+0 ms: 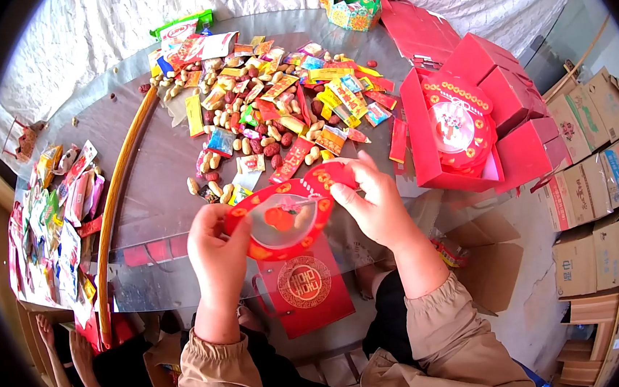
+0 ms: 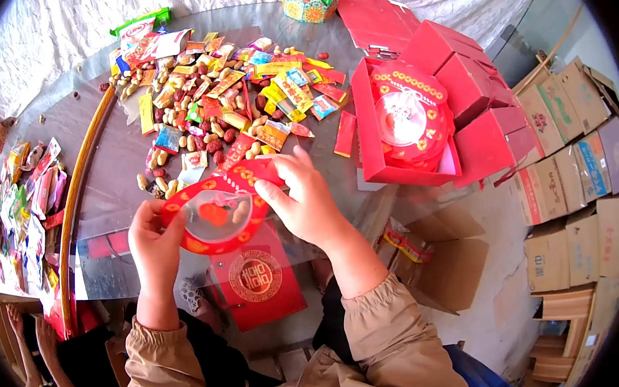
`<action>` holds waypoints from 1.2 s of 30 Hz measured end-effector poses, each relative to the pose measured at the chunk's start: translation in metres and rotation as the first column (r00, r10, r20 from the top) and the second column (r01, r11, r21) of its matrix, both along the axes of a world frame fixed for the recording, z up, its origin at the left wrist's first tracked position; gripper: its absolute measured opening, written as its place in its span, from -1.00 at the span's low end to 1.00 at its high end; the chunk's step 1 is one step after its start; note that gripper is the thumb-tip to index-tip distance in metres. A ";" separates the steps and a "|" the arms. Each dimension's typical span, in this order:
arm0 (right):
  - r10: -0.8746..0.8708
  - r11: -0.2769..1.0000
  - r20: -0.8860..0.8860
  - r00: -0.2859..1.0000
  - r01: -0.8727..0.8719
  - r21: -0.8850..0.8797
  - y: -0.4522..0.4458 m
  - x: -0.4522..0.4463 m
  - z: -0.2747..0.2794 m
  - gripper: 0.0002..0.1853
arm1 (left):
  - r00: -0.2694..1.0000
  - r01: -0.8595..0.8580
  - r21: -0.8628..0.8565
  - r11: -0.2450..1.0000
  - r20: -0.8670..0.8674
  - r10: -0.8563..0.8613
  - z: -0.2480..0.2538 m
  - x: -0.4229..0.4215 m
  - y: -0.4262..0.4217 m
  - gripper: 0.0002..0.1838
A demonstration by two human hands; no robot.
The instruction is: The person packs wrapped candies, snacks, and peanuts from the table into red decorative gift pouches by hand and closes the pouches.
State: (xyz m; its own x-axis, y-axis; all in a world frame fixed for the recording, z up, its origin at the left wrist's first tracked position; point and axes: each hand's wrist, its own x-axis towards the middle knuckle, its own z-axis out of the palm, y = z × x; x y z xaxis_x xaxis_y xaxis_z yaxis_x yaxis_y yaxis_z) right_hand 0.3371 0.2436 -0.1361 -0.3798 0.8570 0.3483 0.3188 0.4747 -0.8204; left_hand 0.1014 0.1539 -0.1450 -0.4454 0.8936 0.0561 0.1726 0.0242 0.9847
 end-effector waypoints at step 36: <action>0.113 0.499 -0.663 0.740 -0.620 -0.606 -0.008 0.000 -0.013 -0.59 | 0.792 0.096 0.514 0.852 -0.558 0.247 0.020 -0.031 -0.021 -0.81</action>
